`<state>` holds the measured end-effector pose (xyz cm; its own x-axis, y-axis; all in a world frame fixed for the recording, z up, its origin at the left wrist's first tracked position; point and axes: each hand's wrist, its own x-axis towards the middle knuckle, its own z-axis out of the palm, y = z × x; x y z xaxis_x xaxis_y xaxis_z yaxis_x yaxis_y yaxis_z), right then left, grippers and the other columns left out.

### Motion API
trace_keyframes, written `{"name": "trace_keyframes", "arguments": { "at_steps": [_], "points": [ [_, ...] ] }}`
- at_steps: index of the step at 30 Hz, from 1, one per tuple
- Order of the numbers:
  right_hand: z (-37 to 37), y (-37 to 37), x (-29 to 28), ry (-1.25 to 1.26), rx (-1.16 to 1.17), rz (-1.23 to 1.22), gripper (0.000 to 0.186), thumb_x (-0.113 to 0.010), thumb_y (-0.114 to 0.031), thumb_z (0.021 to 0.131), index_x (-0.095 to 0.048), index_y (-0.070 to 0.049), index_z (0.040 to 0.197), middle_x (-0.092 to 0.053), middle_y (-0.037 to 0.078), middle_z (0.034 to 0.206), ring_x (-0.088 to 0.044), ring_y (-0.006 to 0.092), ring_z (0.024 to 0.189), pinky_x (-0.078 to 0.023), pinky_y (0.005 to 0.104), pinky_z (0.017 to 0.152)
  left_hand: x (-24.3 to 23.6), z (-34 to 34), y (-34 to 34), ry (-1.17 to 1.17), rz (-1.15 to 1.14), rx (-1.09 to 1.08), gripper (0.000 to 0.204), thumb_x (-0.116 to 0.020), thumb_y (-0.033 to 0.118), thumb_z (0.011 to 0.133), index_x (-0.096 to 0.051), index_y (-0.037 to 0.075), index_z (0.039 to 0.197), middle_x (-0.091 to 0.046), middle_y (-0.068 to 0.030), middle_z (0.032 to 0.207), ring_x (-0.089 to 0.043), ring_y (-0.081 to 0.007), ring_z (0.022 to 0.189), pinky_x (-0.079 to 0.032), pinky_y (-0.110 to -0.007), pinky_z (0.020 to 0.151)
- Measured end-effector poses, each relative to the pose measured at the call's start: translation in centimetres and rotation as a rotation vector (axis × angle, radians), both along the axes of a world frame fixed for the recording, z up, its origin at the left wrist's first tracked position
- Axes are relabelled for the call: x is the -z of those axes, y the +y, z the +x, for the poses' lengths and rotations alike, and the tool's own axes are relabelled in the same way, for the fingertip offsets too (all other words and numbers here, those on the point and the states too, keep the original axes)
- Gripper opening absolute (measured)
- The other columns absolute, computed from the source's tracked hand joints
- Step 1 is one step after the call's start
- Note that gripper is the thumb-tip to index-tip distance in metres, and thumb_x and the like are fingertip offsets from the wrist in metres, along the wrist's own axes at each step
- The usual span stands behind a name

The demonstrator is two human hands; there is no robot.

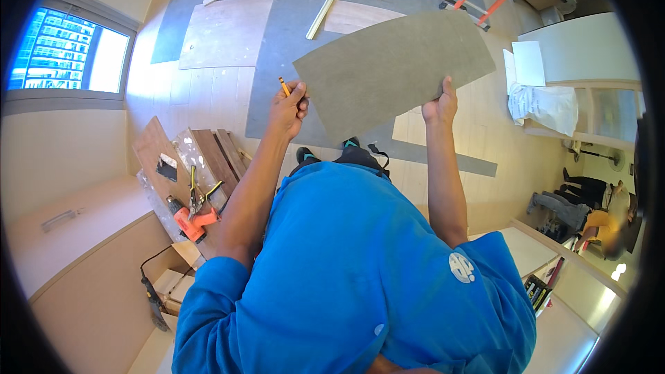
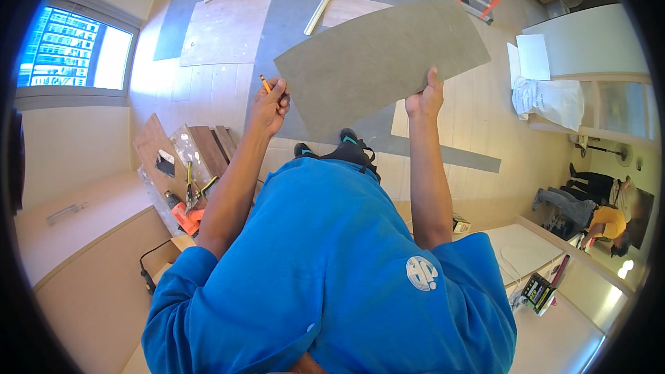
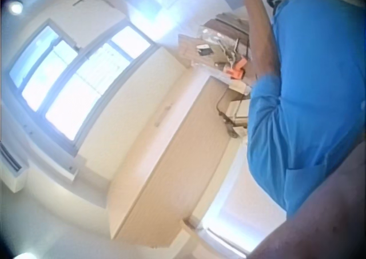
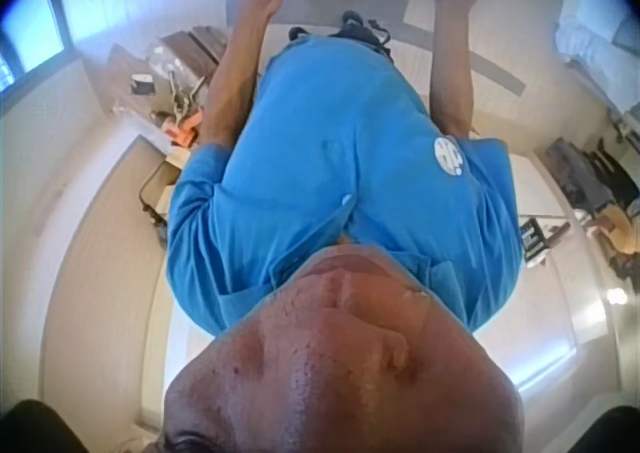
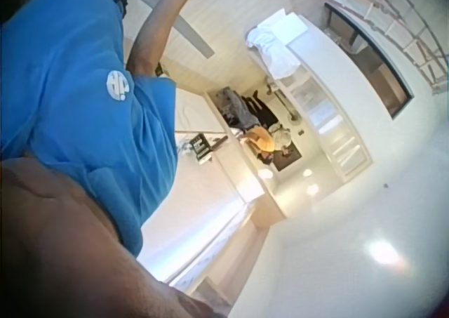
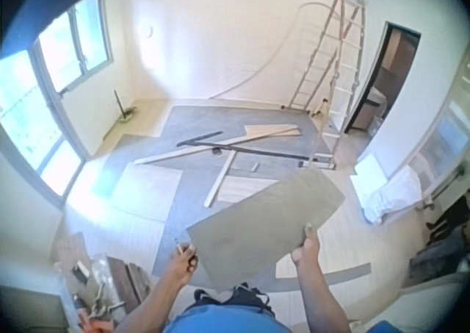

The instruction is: The person measures and marks a laminate sheet on the floor using a tape measure, pencil, and straight edge. They then hold the sheet up to a curved wall section to check fit and alignment before returning to the floor to continue marking.

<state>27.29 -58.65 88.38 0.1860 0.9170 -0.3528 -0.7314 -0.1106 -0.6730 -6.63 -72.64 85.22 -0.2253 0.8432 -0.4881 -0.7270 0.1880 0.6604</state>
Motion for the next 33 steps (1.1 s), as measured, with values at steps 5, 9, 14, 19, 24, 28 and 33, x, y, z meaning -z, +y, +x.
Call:
{"name": "trace_keyframes", "arguments": {
  "at_steps": [5,9,14,19,24,28,33],
  "points": [
    [0.0,-1.7,0.1,-0.007,0.020,0.029,0.038,-0.049,-0.023,0.113,-0.050,0.000,0.143,-0.058,0.017,0.146,-0.057,0.0355,0.134,-0.046,0.0545,0.116,0.1,-0.4,-0.2,0.107,0.020,0.015,0.046,-0.075,0.013,0.098,-0.057,0.005,0.140,-0.061,-0.0011,0.083,-0.052,-0.0072,0.060,-0.038,-0.021,0.046],
    [0.6,-2.4,-0.3,-0.023,0.092,-0.060,0.038,-0.049,-0.022,0.112,-0.048,-0.001,0.145,-0.057,0.016,0.147,-0.057,0.0349,0.134,-0.047,0.0545,0.115,-1.4,-0.7,0.2,0.245,0.092,0.100,0.064,-0.071,0.007,0.097,-0.045,0.004,0.156,-0.060,0.0001,0.082,-0.050,-0.0056,0.059,-0.036,-0.021,0.046],
    [3.4,-2.6,0.5,0.013,0.058,0.015,0.040,-0.049,-0.021,0.113,-0.045,-0.001,0.147,-0.056,0.015,0.147,-0.058,0.0339,0.132,-0.050,0.0536,0.113,-1.3,-0.2,2.3,0.340,0.092,0.208,0.064,-0.070,0.005,0.096,-0.046,0.001,0.155,-0.060,0.0001,0.082,-0.049,-0.0053,0.058,-0.035,-0.021,0.045],
    [7.0,-1.6,2.2,-0.042,0.149,-0.085,0.042,-0.048,-0.023,0.113,-0.048,0.000,0.147,-0.056,0.017,0.149,-0.055,0.0365,0.136,-0.046,0.0547,0.116,0.6,3.7,4.7,0.374,0.031,0.231,0.062,-0.070,0.006,0.095,-0.047,-0.002,0.153,-0.061,-0.0010,0.081,-0.049,-0.0060,0.057,-0.036,-0.022,0.046],
    [12.1,1.2,4.6,-0.043,0.208,-0.168,0.042,-0.048,-0.023,0.113,-0.048,0.001,0.148,-0.056,0.018,0.148,-0.055,0.0362,0.136,-0.045,0.0542,0.116,3.1,8.6,9.4,0.347,-0.027,0.274,0.063,-0.072,0.007,0.094,-0.048,-0.001,0.151,-0.063,-0.0017,0.083,-0.050,-0.0063,0.057,-0.036,-0.021,0.045],
    [16.3,4.9,6.0,-0.046,0.242,-0.200,0.042,-0.048,-0.022,0.113,-0.047,0.001,0.147,-0.057,0.017,0.147,-0.055,0.0358,0.135,-0.045,0.0541,0.116,4.6,13.6,13.8,0.335,-0.086,0.259,0.057,-0.072,0.007,0.094,-0.052,0.000,0.147,-0.063,-0.0020,0.083,-0.052,-0.0064,0.057,-0.036,-0.021,0.045],
    [22.0,10.0,7.9,-0.014,0.241,-0.214,0.034,-0.050,-0.019,0.112,-0.049,-0.002,0.141,-0.060,0.015,0.141,-0.060,0.0327,0.129,-0.051,0.0513,0.111,6.0,18.9,19.4,0.297,-0.232,0.254,0.024,-0.071,0.010,0.095,-0.064,0.005,0.118,-0.064,-0.0023,0.083,-0.051,-0.0073,0.055,-0.036,-0.023,0.045]
  ]
}}
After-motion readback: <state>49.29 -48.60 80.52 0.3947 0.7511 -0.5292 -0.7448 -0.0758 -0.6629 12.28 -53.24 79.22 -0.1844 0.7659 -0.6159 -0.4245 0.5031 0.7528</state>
